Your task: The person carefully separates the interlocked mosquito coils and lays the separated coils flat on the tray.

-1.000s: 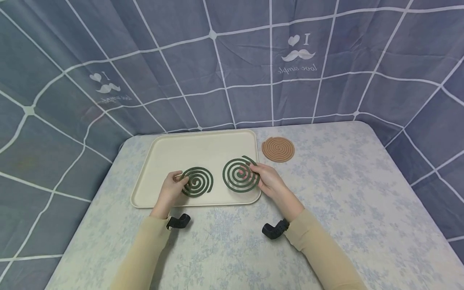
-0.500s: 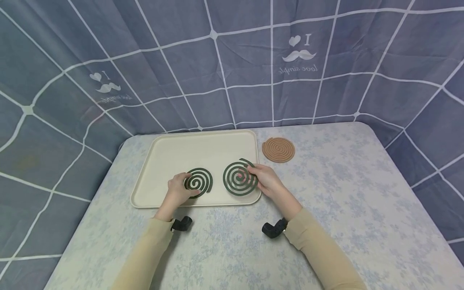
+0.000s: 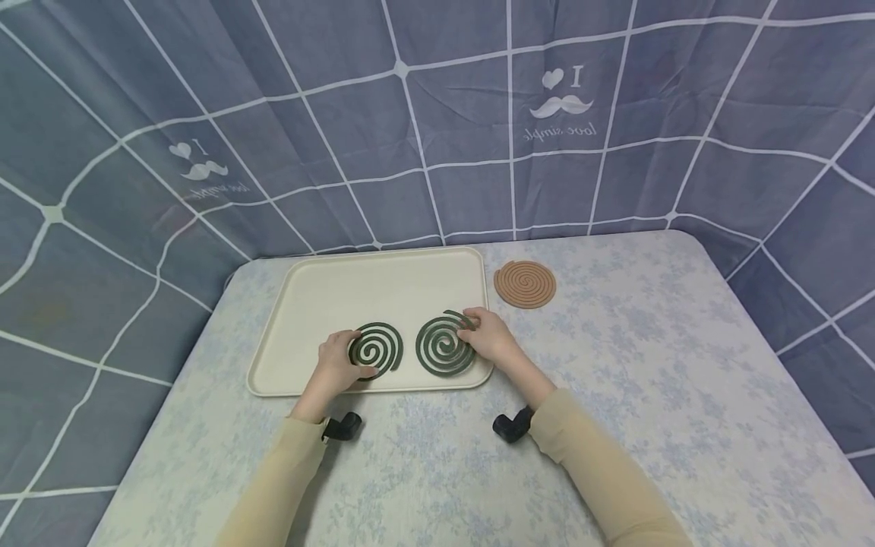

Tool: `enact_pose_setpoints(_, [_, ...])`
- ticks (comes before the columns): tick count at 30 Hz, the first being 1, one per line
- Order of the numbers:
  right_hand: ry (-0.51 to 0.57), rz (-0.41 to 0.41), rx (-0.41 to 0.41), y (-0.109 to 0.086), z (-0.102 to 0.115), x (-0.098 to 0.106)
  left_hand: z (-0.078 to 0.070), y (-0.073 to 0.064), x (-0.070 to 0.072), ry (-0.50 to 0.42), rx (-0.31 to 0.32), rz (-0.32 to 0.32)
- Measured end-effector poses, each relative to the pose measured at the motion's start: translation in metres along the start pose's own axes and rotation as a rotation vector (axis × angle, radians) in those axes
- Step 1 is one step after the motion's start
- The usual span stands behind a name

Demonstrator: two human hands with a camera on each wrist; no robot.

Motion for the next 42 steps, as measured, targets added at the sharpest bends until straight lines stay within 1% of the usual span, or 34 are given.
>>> enact_pose_setpoints(3, [-0.139,-0.049,0.11,-0.003,0.006,0.004,0.001,0.0,0.001,0.0,-0.005,-0.006])
enact_pose_setpoints(6, [-0.221,-0.053,0.195,-0.008,0.011,0.003,0.002,0.0,0.001,-0.004,-0.011,-0.008])
enact_pose_setpoints(8, [-0.269,-0.018,0.236,-0.011,0.013,-0.001,0.002,0.0,0.001,-0.01,-0.014,-0.003])
enact_pose_setpoints(11, [-0.346,0.065,0.283,-0.015,0.015,-0.011,0.003,-0.001,0.0,-0.017,-0.022,0.009])
enact_pose_setpoints(14, [-0.411,0.124,0.301,-0.019,0.015,-0.017,0.003,-0.001,-0.001,-0.021,-0.031,0.023])
enact_pose_setpoints(17, [-0.435,0.139,0.301,-0.021,0.016,-0.019,0.002,-0.001,-0.001,-0.021,-0.037,0.031])
enact_pose_setpoints(22, [-0.428,0.14,0.297,-0.021,0.017,-0.019,0.001,0.0,-0.001,-0.007,-0.039,0.029])
enact_pose_setpoints(25, [-0.395,0.141,0.3,-0.022,0.018,-0.017,0.0,0.0,0.0,-0.022,-0.035,0.014])
enact_pose_setpoints(27, [-0.353,0.134,0.298,-0.022,0.017,-0.014,-0.003,0.0,0.005,-0.052,-0.029,-0.013])
enact_pose_setpoints(29, [-0.307,0.114,0.304,-0.018,0.019,-0.007,-0.009,0.002,0.013,-0.106,-0.03,-0.058])
enact_pose_setpoints(31, [-0.243,0.073,0.303,-0.011,0.02,0.004,-0.02,0.005,0.023,-0.163,-0.043,-0.101])
enact_pose_setpoints(33, [-0.171,0.015,0.285,-0.002,0.02,0.021,-0.033,0.007,0.029,-0.224,-0.064,-0.132])
enact_pose_setpoints(35, [-0.111,-0.057,0.264,0.008,0.017,0.04,-0.05,0.01,0.031,-0.291,-0.104,-0.146])
enact_pose_setpoints(37, [-0.057,-0.119,0.245,0.019,0.013,0.059,-0.067,0.013,0.026,-0.359,-0.128,-0.138])
enact_pose_setpoints(40, [-0.081,-0.185,0.218,0.034,0.003,0.084,-0.095,0.014,0.009,-0.458,-0.157,-0.093])
enact_pose_setpoints(42, [-0.124,-0.211,0.196,0.043,-0.006,0.098,-0.114,0.014,-0.008,-0.5,-0.162,-0.036])
Point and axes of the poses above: each hand's wrist, its own y-axis towards the middle knuckle, its own x-axis out of the back of the hand, z = x × y, the point moved 8 cm from there along y, towards the middle knuckle, and after that the axes turned 13 degrees about -z, right-handed, at the moved point
